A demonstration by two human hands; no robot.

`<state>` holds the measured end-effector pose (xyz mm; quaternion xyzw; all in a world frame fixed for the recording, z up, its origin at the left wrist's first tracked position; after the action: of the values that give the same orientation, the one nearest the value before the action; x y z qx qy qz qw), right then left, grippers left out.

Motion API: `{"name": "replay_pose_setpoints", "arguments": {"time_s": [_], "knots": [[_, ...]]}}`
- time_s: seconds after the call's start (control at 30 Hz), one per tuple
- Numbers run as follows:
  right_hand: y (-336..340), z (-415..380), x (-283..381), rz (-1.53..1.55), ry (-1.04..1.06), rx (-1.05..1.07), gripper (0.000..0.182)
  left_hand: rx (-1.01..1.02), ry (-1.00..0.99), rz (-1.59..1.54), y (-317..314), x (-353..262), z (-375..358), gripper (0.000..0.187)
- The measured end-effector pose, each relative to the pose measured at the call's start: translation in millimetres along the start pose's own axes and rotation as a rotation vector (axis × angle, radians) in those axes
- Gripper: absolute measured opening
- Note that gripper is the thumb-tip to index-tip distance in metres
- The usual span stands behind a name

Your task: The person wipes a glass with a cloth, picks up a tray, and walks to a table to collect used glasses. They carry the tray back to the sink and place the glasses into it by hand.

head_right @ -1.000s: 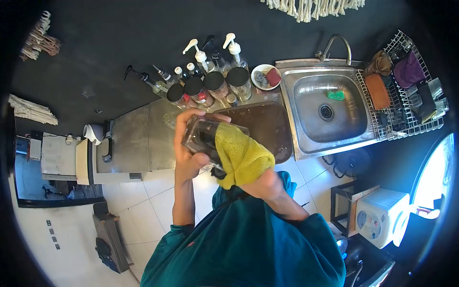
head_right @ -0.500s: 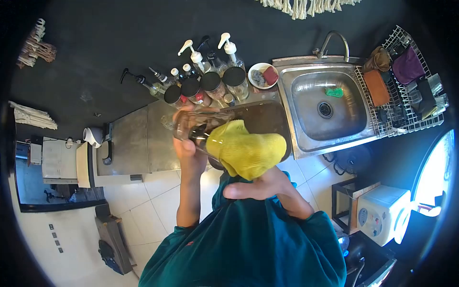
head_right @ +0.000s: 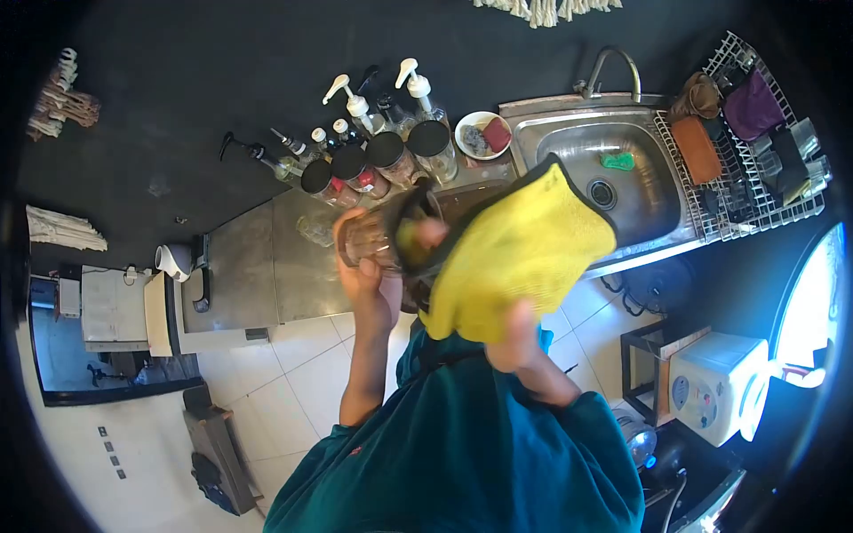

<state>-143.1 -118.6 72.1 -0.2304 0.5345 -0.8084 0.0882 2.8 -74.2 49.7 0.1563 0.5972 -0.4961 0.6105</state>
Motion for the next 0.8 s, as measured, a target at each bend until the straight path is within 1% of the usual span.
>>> {"name": "replay_pose_setpoints", "arguments": {"time_s": [0.03, 0.07, 0.1, 0.13, 0.17, 0.2, 0.27, 0.3, 0.33, 0.4, 0.43, 0.47, 0.53, 0.57, 0.6, 0.67, 0.7, 0.73, 0.77, 0.8], "knots": [[12, 1, -3, -0.454, -0.046, 0.102, 0.069, -0.019, 0.015, -0.016, -5, 4, -4, 0.072], [16, 4, -6, -0.909, -0.094, 0.202, 0.068, -0.073, 0.107, 0.03, 0, 16, -11, 0.067], [18, 8, -5, -0.913, -0.088, 0.199, 0.068, -0.095, 0.127, 0.028, 0, 24, -13, 0.066], [18, 13, -8, -1.107, -0.149, 0.226, 0.062, -0.119, 0.146, 0.027, 2, 30, -14, 0.064], [19, 18, -11, -1.299, -0.215, 0.253, 0.055, -0.145, 0.212, -0.053, 4, 36, -14, 0.066], [12, 28, -8, -1.299, -0.214, 0.254, 0.055, -0.144, 0.21, -0.053, 6, 33, -14, 0.066], [17, 33, -11, -1.232, -0.731, 0.026, 0.044, -0.086, 0.174, -0.145, 6, 19, -17, 0.068], [58, 24, -25, -1.331, -0.601, 0.16, 0.041, -0.027, 0.096, -0.183, 3, 12, -14, 0.071], [70, 17, -32, -1.33, -0.606, 0.167, 0.041, -0.033, 0.093, -0.182, 6, 10, -12, 0.071], [47, 18, -31, -1.587, -0.202, 0.357, 0.044, -0.022, 0.092, -0.136, 10, 9, -8, 0.071], [48, 18, -29, -1.633, -0.349, 0.324, 0.047, -0.084, 0.119, -0.192, 18, 19, -10, 0.07], [62, 16, -31, -1.634, -0.353, 0.32, 0.047, -0.084, 0.123, -0.193, 22, 22, -13, 0.07], [78, 7, -31, -1.935, 0.179, 0.603, 0.046, 0.051, 0.143, -0.122, 24, 25, -17, 0.071], [57, 19, -29, -2.112, 0.079, 0.513, 0.038, 0.055, 0.146, -0.123, 24, 25, -16, 0.071], [38, 28, -22, -2.112, 0.078, 0.511, 0.038, 0.076, 0.117, -0.077, 22, 22, -15, 0.07], [30, 40, -21, -2.103, -0.349, 0.492, 0.031, 0.092, 0.087, -0.031, 17, 13, -11, 0.069], [46, 38, -20, -1.816, -0.186, 0.269, 0.027, 0.127, 0.176, -0.002, 11, 8, -8, 0.064], [58, 28, -17, -1.817, -0.186, 0.27, 0.027, 0.164, 0.262, 0.027, 7, 6, -6, 0.059], [56, 20, -11, -1.665, -0.112, 0.221, 0.03, 0.178, 0.341, 0.017, 5, 8, -7, 0.052], [55, 15, -6, -1.51, -0.043, 0.174, 0.032, 0.178, 0.338, 0.016, 4, 9, -8, 0.052]]}}
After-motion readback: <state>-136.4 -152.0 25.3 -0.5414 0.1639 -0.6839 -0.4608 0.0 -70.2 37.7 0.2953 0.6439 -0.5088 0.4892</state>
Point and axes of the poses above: each hand's wrist, its own z-axis towards the middle knuckle, its own y-axis out of the back of the hand, x = y × z, the point moved 5 cm from there along z, towards the middle knuckle, and after that the axes turned 9 degrees about z, right-handed, at the moved point
